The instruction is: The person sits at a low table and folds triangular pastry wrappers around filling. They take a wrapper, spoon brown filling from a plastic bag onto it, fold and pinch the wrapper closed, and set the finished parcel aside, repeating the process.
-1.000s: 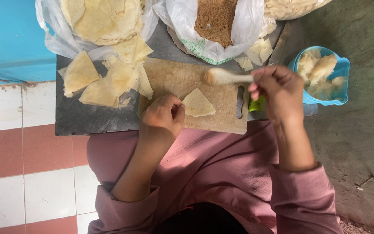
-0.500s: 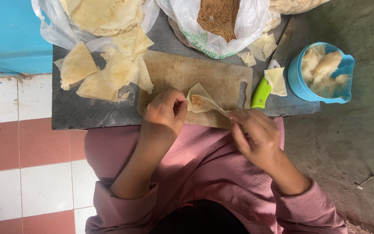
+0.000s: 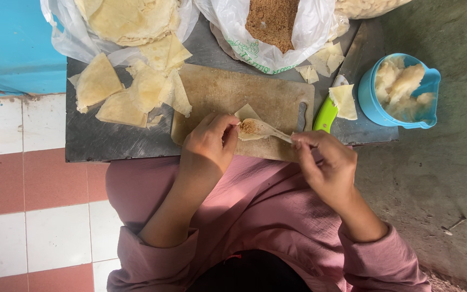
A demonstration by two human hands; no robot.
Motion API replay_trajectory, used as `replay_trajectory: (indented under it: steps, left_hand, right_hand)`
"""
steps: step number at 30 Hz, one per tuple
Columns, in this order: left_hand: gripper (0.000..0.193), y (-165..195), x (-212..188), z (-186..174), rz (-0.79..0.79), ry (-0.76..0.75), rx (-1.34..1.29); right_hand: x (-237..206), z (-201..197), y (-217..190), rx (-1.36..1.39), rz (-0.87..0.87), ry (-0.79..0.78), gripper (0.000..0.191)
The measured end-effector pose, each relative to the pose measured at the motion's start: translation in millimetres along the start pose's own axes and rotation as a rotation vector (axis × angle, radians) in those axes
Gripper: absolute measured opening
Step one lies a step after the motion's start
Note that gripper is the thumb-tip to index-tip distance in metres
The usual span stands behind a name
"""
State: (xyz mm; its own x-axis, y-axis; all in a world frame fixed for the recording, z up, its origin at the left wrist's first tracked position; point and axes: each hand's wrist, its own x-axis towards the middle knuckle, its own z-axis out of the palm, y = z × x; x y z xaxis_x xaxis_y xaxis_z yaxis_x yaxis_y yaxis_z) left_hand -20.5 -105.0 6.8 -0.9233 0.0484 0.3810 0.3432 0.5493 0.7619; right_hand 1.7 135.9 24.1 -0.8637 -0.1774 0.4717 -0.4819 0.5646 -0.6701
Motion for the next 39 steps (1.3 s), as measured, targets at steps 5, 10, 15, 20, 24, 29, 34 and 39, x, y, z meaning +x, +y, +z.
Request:
replay_trajectory:
  steps: [5,10,15,20,24,29,34,39]
  left_hand:
    - [0.01,1,-1,1,-0.014,-0.048,0.073]
    - [0.007,1,0,5,-0.008,-0.06,0.053]
    - [0.018,6,2,5,-0.013,-0.029,-0.034]
    - [0.016,0,10,-1,-0.044,-0.082,-0.022]
    - [0.015,-12,8,-2,-0.049,-0.108,-0.014]
    - [0.013,-7,-1,2,-0.001,-0.067,0.037]
    - [0.013,4,-2,0,-0.043,-0.072,0.062]
    - [0.014,2,1,0,-0.035,-0.084,0.086]
  right_hand:
    - [17,3,32,0.521,0.422,0.098,0.01]
    - [77,6,67,0.711,0.35,0.294,0.005]
    - [164,21,82,-0.047,0.03,0.208,0.023]
    - [154,13,42,-0.809,-0.328,0.239,0.038]
    - [92,12,2,-0.366,-0.097,-0.3,0.017]
    - [56,21,-22,-0.267,-0.171,-0.404,0.019]
    - [46,20,-25,-0.445,-0.312,-0.375,0.026]
    - [43,30,-10,-0.035,-0.091,-0.273,0.023]
